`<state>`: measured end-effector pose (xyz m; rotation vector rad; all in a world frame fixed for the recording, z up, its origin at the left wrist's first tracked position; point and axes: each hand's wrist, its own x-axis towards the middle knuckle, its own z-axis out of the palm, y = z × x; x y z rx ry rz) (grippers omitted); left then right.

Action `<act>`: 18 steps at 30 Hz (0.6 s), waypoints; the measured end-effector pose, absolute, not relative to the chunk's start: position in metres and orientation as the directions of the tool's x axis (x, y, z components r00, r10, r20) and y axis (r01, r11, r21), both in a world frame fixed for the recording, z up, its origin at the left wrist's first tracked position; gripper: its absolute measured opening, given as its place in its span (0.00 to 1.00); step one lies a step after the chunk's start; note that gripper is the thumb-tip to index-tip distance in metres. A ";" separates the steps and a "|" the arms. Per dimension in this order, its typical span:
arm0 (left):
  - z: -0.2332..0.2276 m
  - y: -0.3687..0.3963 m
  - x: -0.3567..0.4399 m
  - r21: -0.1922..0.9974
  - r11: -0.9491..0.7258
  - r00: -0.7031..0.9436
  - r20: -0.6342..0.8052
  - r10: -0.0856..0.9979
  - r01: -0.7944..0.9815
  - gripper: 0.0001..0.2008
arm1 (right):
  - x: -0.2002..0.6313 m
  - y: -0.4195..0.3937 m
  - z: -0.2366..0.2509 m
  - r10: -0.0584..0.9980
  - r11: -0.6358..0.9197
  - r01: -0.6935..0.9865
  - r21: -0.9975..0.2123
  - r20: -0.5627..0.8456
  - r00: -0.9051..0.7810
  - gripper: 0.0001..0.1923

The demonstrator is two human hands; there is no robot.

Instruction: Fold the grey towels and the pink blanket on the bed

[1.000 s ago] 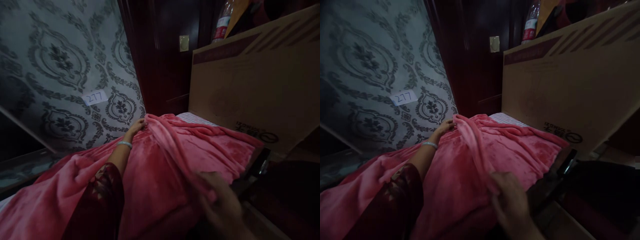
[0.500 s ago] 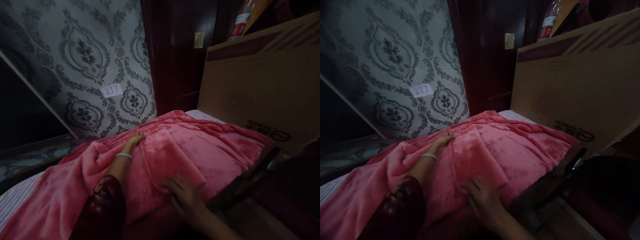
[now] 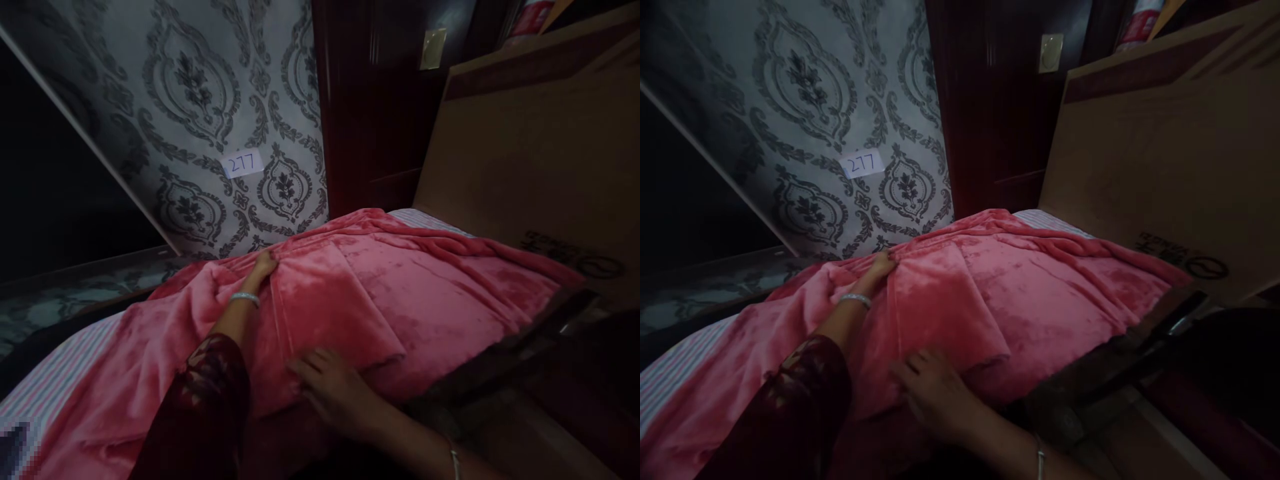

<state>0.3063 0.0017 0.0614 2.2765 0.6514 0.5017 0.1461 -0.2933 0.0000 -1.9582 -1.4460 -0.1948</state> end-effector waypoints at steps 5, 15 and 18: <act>0.073 -0.030 0.283 0.609 -0.765 0.821 0.315 0.475 0.209 0.12 | 0.212 -0.343 0.007 0.582 -0.164 0.754 -0.636 0.555 0.594 0.14; 0.013 -0.237 0.129 0.094 -0.924 0.925 0.132 -0.357 -0.370 0.36 | 0.352 -0.339 -0.004 0.389 -0.187 -0.087 -0.978 -0.155 0.908 0.11; -0.015 -0.245 0.136 0.024 -0.979 0.970 0.144 -0.196 -0.202 0.34 | 0.362 -0.309 -0.006 0.446 -0.230 -0.061 -0.971 -0.161 0.880 0.15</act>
